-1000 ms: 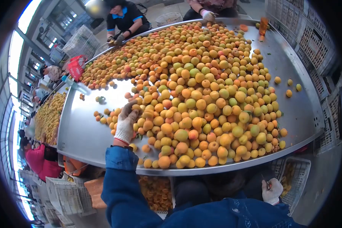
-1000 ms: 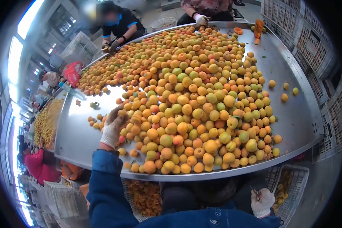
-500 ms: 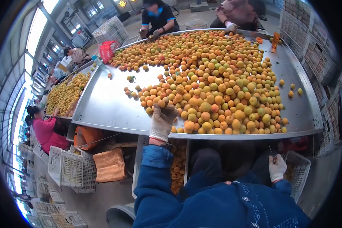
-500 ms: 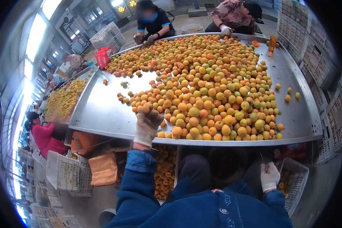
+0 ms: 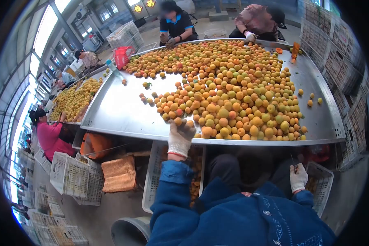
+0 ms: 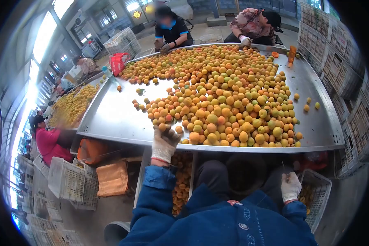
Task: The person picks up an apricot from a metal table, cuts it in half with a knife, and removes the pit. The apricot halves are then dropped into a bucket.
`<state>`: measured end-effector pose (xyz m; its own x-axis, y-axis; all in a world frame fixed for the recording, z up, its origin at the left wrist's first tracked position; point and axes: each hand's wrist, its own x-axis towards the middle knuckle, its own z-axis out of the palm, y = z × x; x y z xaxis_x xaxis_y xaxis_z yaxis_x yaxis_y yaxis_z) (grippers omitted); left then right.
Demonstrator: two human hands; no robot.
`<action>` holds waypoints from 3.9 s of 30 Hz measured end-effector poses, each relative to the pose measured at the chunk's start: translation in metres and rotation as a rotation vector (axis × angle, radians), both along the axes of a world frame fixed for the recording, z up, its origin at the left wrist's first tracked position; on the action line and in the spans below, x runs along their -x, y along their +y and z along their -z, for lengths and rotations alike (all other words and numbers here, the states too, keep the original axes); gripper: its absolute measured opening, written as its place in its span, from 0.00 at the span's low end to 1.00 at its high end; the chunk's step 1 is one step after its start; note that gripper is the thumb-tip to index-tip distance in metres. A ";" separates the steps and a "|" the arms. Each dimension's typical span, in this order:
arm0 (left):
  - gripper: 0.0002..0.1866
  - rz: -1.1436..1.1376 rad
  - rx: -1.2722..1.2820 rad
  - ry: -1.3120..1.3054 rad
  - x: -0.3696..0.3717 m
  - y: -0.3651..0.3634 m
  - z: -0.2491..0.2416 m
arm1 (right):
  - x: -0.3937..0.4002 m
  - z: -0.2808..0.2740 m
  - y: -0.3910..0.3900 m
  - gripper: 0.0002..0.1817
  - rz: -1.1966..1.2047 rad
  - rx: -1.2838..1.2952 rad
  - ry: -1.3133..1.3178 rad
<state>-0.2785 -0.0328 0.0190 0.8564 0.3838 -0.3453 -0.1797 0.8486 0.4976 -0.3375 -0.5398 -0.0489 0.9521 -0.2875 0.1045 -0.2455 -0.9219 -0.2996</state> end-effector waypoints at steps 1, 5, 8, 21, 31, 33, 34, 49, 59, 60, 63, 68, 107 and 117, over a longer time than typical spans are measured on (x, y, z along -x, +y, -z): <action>0.29 -0.013 -0.054 0.009 0.016 0.013 0.010 | 0.001 0.001 -0.002 0.16 -0.012 0.004 0.007; 0.21 -0.056 -0.161 -0.200 0.122 0.080 0.042 | 0.000 0.014 -0.014 0.15 -0.025 -0.043 -0.040; 0.13 -0.334 -0.276 -0.045 0.239 0.121 0.073 | 0.001 0.017 -0.020 0.16 -0.036 -0.080 -0.069; 0.26 -1.083 -0.183 0.817 0.621 0.147 0.184 | -0.007 0.011 -0.011 0.16 -0.068 -0.001 -0.029; 0.19 -1.047 -1.168 0.861 0.310 0.212 0.056 | -0.008 0.024 -0.013 0.16 -0.091 0.029 -0.102; 0.14 -0.895 -1.290 0.772 0.226 0.225 0.040 | -0.009 0.029 -0.015 0.16 -0.057 -0.084 -0.094; 0.14 -0.842 -1.295 0.617 0.183 0.236 0.044 | -0.010 0.024 -0.010 0.16 -0.057 -0.094 -0.123; 0.20 0.193 -1.992 0.901 -0.183 0.234 0.056 | -0.028 0.028 -0.003 0.15 -0.021 -0.025 -0.046; 0.27 0.506 -2.053 0.846 -0.215 0.242 0.055 | -0.046 0.027 -0.005 0.16 0.014 0.078 0.049; 0.27 0.473 -2.037 0.873 -0.213 0.239 0.055 | -0.050 0.026 -0.003 0.16 -0.004 0.085 0.028; 0.20 0.310 -2.015 0.863 -0.207 0.235 0.053 | -0.058 0.022 -0.001 0.16 -0.011 0.079 0.039; 0.16 -0.091 -0.737 0.210 -0.228 0.232 0.031 | -0.057 0.023 -0.003 0.17 0.002 0.012 0.056; 0.09 -0.399 -0.525 0.390 0.109 0.177 0.011 | -0.024 0.023 -0.010 0.15 -0.100 -0.066 -0.132; 0.11 -0.960 -0.302 0.647 0.490 0.163 0.099 | -0.024 0.019 -0.010 0.16 -0.055 -0.106 -0.079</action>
